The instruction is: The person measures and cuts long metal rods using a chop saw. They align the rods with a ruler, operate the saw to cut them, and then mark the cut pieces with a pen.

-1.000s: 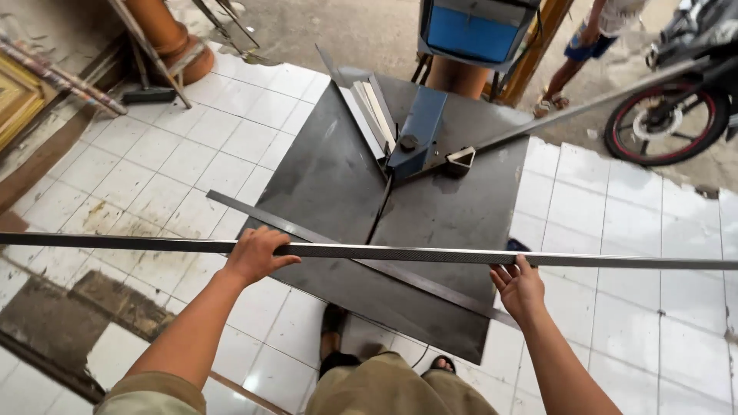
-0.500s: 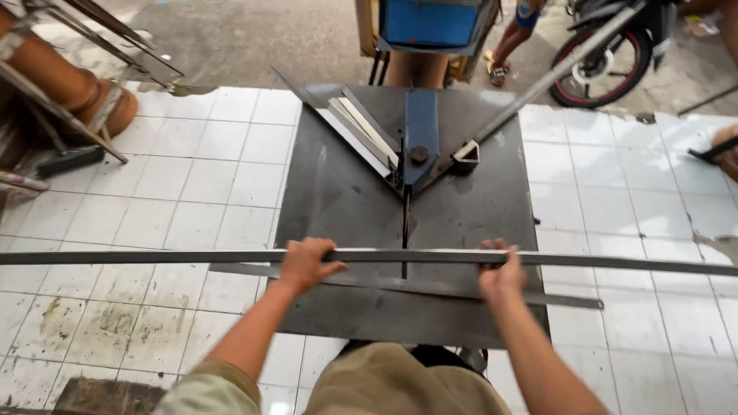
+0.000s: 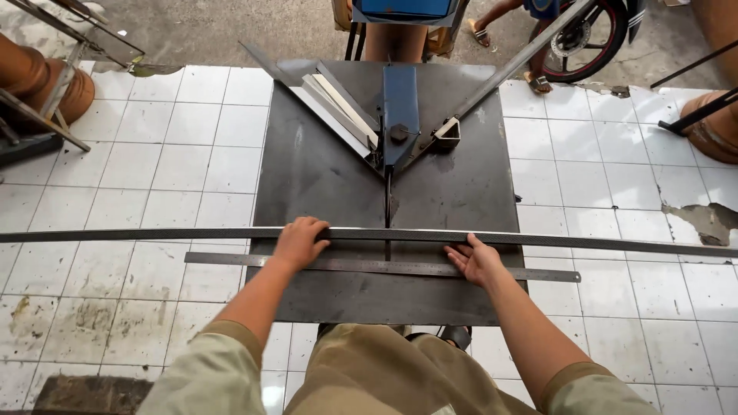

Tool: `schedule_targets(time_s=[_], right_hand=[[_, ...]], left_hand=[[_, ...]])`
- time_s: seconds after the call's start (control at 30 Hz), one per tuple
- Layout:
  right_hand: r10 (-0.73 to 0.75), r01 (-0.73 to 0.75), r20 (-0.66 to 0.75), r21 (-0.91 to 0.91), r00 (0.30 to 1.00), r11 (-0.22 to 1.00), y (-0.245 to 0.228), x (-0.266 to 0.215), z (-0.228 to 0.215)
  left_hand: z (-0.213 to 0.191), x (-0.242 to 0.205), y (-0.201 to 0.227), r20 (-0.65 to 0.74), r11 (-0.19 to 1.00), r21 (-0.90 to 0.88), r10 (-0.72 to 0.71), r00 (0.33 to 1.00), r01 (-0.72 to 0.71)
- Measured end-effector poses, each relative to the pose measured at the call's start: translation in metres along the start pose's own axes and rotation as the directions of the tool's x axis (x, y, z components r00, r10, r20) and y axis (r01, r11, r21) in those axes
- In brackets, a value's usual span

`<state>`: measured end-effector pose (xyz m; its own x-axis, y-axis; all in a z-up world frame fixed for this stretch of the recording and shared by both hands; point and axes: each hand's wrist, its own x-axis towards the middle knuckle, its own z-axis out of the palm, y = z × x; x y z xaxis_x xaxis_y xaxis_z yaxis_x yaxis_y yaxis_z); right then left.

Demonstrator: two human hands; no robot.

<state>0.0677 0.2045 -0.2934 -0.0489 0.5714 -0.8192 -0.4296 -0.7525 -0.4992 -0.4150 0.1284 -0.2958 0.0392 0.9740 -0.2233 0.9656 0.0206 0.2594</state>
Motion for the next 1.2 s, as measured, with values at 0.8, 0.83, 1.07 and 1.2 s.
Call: schedule_targets(time_s=[0.8, 0.83, 1.07, 1.2], right_hand=[[-0.580, 0.283, 0.491, -0.865, 0.650, -0.415, -0.042, -0.056, 0.009], [-0.583, 0.284, 0.493, -0.864, 0.645, -0.416, -0.039, -0.059, 0.015], [-0.389, 0.206, 0.464, -0.812, 0.796, -0.547, -0.027, -0.047, 0.051], [-0.236, 0.231, 0.438, -0.775, 0.868, -0.588, -0.014, -0.052, 0.058]], left_hand=[[0.007, -0.032, 0.112, -0.290, 0.981, -0.171, -0.142, 0.946, 0.095], [0.004, -0.033, 0.111, -0.296, 0.981, -0.171, -0.141, 0.945, 0.093], [-0.009, -0.030, 0.077, -0.027, 0.995, -0.046, -0.095, 0.995, 0.093], [0.004, -0.026, 0.053, 0.010, 0.999, -0.022, -0.039, 0.999, 0.039]])
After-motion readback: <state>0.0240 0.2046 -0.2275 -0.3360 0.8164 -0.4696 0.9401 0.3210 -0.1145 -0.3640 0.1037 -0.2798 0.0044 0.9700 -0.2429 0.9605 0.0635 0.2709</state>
